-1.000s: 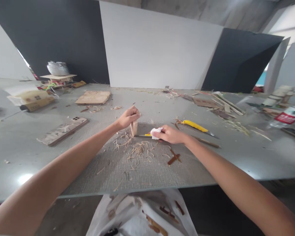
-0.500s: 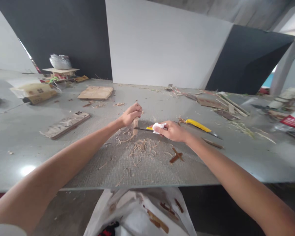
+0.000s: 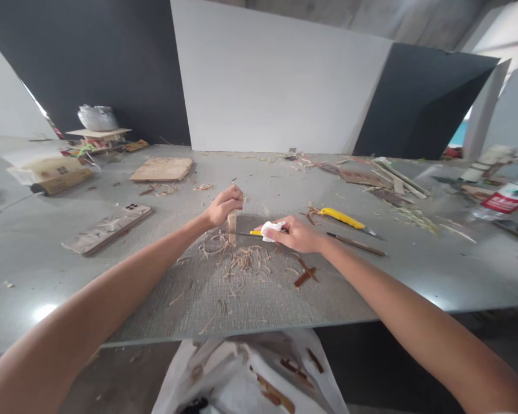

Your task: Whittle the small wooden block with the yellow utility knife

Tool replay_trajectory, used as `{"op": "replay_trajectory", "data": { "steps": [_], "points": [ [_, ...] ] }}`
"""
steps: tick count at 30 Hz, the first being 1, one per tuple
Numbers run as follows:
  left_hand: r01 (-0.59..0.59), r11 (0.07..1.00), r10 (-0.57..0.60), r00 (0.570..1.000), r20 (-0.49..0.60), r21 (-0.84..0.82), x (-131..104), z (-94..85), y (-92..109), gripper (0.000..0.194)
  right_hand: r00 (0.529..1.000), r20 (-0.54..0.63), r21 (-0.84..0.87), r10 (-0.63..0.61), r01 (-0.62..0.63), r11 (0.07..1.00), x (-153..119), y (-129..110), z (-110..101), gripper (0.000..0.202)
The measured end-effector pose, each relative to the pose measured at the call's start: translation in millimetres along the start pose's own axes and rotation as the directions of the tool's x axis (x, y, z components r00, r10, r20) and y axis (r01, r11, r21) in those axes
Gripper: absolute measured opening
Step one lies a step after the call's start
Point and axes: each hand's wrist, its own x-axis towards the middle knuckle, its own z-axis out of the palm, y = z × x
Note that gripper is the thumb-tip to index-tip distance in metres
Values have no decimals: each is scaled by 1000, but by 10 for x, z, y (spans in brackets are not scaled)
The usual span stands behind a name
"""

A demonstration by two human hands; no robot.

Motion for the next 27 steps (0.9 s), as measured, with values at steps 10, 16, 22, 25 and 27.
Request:
{"op": "replay_trajectory", "data": {
  "steps": [10, 16, 22, 25, 27],
  "points": [
    [-27, 993, 23, 999, 35, 113, 22, 52, 106, 15, 996, -55, -74, 72, -76, 994, 25, 5, 37, 46],
    [-23, 995, 22, 1000, 12, 98, 26, 42, 62, 15, 993, -31, -56, 115, -116, 992, 28, -29, 60, 48],
    [22, 1000, -22, 999, -33, -19, 1, 33, 58, 13, 984, -8, -78, 180, -180, 981, 45, -35, 62, 50],
    [23, 1000, -23, 1000, -14, 9, 1, 27, 59, 13, 989, 9, -64, 148, -147, 987, 19, -9, 46, 51],
    [13, 1000, -13, 1000, -10, 18, 3, 21, 47, 13, 995, 35, -41, 96, -94, 995, -10, 9, 30, 48]
  ]
}}
